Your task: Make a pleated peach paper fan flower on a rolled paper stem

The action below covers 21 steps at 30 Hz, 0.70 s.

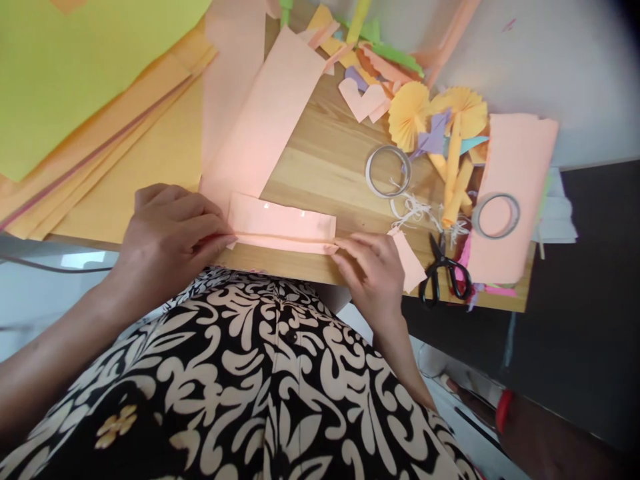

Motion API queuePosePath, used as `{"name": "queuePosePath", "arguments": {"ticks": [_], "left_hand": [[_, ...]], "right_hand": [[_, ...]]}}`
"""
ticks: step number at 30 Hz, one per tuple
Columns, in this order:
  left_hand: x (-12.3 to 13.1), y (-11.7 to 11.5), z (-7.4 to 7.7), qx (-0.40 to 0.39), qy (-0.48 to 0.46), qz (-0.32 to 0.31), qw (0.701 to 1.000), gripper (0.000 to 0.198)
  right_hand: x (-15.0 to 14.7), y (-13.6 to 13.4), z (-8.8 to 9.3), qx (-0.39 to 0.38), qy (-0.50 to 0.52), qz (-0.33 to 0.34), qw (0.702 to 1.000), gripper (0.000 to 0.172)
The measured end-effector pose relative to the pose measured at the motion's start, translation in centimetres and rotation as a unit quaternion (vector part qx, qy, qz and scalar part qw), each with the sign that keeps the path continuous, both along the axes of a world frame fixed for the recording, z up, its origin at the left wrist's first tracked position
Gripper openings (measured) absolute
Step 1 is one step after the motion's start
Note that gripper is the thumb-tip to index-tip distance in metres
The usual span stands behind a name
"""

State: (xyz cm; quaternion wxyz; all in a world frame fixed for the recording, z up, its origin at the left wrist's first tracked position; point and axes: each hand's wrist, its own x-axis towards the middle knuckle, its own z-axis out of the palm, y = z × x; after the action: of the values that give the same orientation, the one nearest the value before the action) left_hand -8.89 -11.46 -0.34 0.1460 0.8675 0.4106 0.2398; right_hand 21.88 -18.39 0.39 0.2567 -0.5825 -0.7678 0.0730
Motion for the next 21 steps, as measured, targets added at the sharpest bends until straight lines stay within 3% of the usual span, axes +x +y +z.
{"name": "queuePosePath", "arguments": {"ticks": [4,13,21], "left_hand": [[-0.1,0.0,0.0,0.018,0.009,-0.007,1.0,0.025],[0.0,0.0,0.0,0.018,0.004,-0.002,1.0,0.027],[-0.1,0.1,0.7,-0.049,0.022,0.022,0.998,0.026]], "right_hand": [[-0.6,0.3,-1.0,0.019,-0.024,0.044,0.999,0.019],[-0.4,0.3,-1.9,0.018,-0.021,0.042,0.999,0.015],[-0.2,0.2,-2.3,0.03,-0.002,0.042,0.999,0.015]]}}
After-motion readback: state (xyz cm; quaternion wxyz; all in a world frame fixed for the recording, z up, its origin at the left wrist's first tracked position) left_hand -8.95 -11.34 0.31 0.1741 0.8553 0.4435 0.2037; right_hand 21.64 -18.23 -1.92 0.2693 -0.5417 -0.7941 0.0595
